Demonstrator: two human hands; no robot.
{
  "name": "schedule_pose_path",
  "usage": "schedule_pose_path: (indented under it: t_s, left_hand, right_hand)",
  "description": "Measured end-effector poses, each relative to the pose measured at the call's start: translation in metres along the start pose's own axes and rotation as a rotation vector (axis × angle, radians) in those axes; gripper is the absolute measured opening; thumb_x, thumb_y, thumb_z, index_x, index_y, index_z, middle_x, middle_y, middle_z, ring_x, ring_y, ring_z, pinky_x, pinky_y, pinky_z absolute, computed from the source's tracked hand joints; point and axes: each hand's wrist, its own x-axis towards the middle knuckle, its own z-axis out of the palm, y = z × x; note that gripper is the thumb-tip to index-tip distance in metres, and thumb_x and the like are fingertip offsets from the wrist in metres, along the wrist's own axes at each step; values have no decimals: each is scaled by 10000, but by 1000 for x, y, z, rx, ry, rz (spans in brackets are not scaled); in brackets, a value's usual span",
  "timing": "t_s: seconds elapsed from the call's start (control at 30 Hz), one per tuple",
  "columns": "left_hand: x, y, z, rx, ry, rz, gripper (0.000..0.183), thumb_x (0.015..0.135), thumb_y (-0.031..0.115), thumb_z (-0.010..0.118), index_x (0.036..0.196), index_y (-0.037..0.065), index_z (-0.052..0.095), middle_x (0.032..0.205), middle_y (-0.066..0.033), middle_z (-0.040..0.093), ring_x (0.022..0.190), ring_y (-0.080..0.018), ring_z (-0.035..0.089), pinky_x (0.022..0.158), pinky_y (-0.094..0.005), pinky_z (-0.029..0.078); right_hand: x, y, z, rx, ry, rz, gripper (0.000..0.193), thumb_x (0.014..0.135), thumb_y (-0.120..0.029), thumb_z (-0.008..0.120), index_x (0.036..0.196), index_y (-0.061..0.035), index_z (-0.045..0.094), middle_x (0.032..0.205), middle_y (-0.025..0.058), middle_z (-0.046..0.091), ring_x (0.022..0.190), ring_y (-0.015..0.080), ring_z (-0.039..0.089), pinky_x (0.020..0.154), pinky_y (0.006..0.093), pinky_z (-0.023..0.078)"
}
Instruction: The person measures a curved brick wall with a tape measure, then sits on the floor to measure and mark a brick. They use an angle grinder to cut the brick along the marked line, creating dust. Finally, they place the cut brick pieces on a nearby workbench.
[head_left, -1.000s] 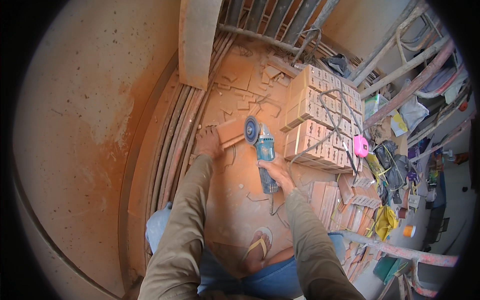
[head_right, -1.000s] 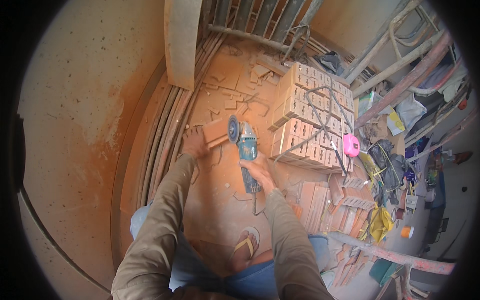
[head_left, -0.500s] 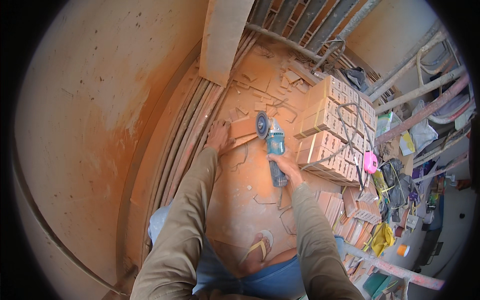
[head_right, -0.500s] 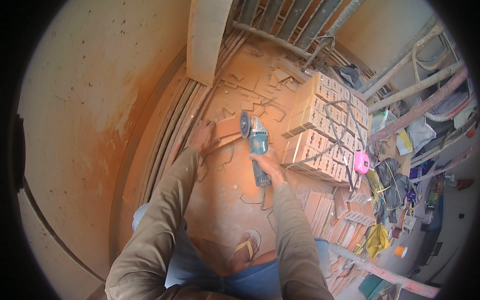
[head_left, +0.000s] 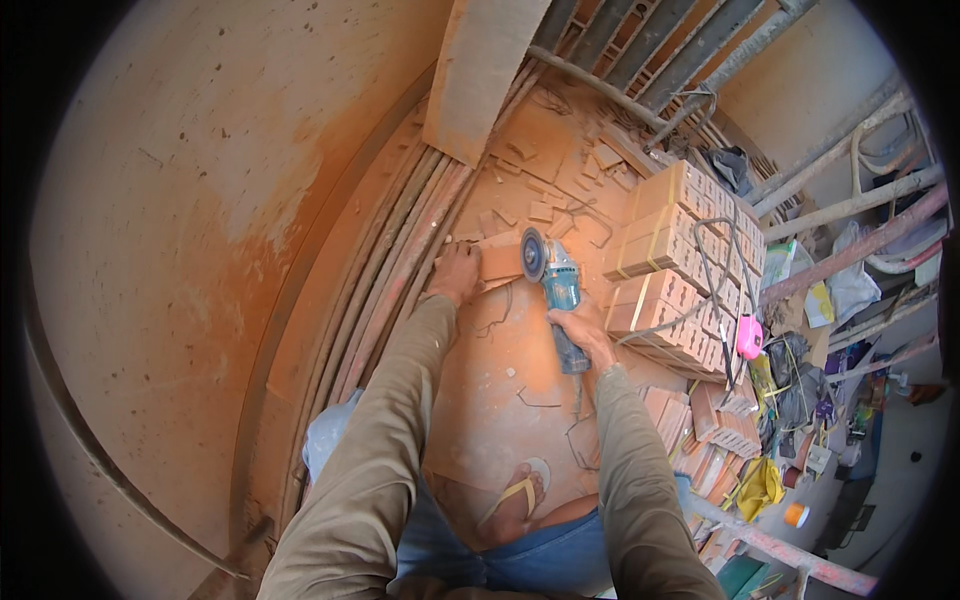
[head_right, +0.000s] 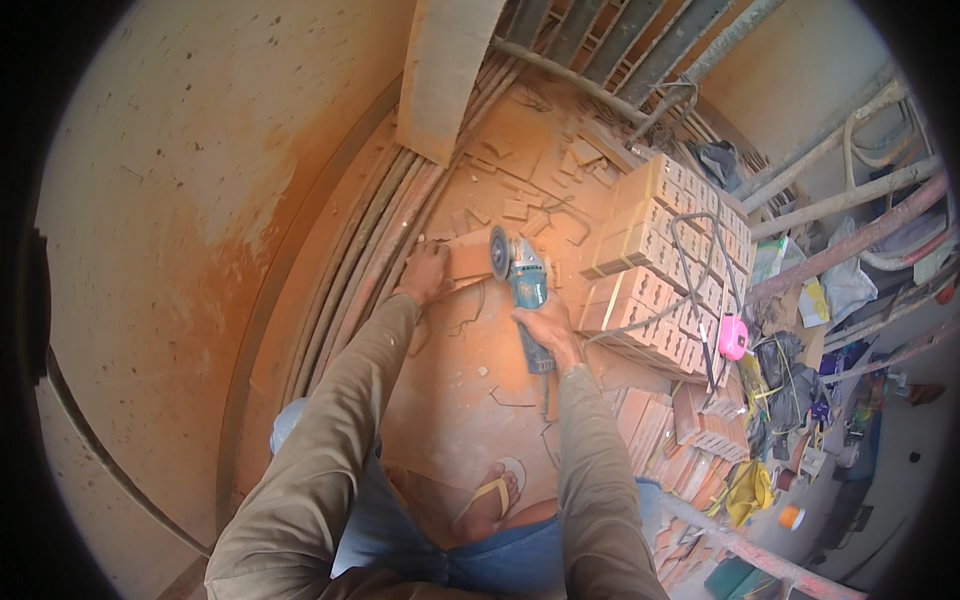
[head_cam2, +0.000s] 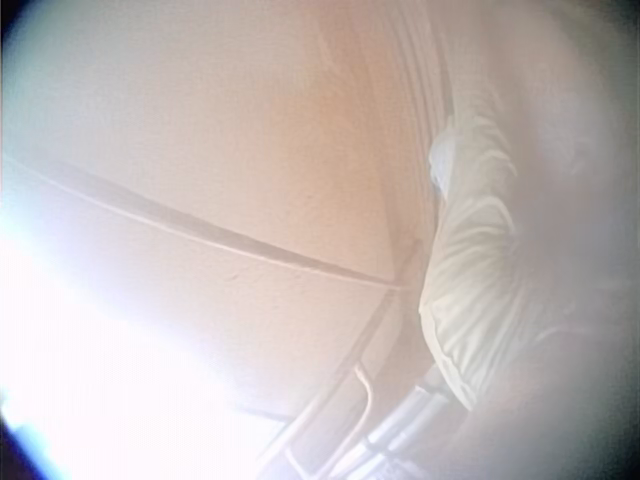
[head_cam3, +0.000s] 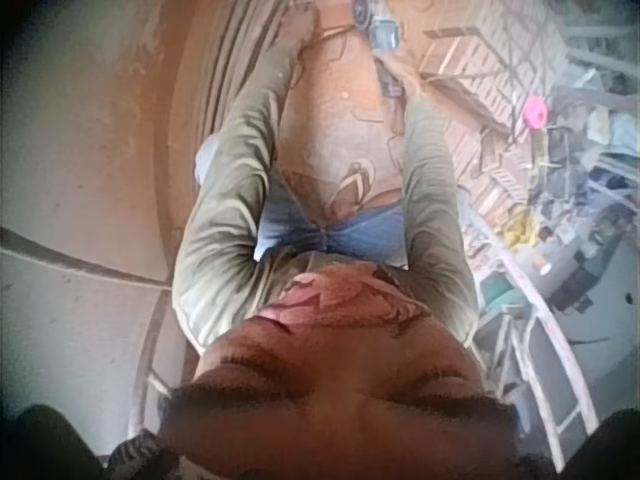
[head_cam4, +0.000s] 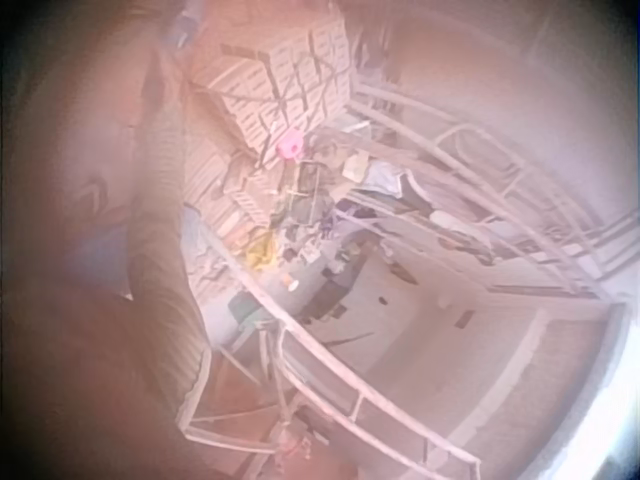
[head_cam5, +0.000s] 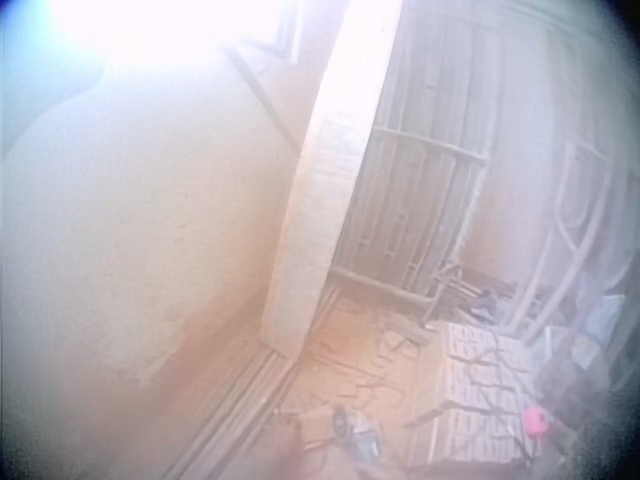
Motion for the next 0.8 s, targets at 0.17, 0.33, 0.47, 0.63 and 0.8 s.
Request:
schedule_pose_path:
  t_s: [0.17,0.33,0.47,0.63,0.8]
  left_hand:
    - [5,-2,12,-27,24,15,657,743,205,825,1282,-2,512,1332,-180,506,1295,-362,435,1087,-431,415]
    - [1,0,5,-14,28,15,668,736,220,829,1278,-15,517,1327,-191,512,1275,-371,444,1088,-428,402]
    - [2,-3,8,-1,16,-4,662,738,231,837,1276,-7,533,1323,-184,520,1275,-361,447,1098,-424,397]
    - [3,-1,8,7,24,11,670,741,252,835,1283,-4,536,1324,-183,521,1280,-364,444,1094,-420,396]
    - [4,-2,7,61,5,11,672,739,263,834,1280,-6,540,1323,-187,518,1282,-367,443,1092,-424,395]
  right_hand:
    - [8,8,-3,-89,-45,-8,391,668,-200,775,978,2,650,859,115,694,781,220,672,722,346,532]
    - [7,6,0,-102,-55,21,464,651,-182,776,1039,16,618,879,110,675,787,222,654,732,345,530]
    - [9,8,3,-135,-59,20,461,648,-171,765,1042,20,620,884,116,675,789,226,653,736,352,530]
    - [12,18,5,-125,-28,14,467,651,-176,760,1048,28,619,882,122,673,786,230,652,737,354,530]
    - [8,13,5,-130,-32,19,482,658,-182,755,1060,42,614,885,131,670,779,233,649,734,359,530]
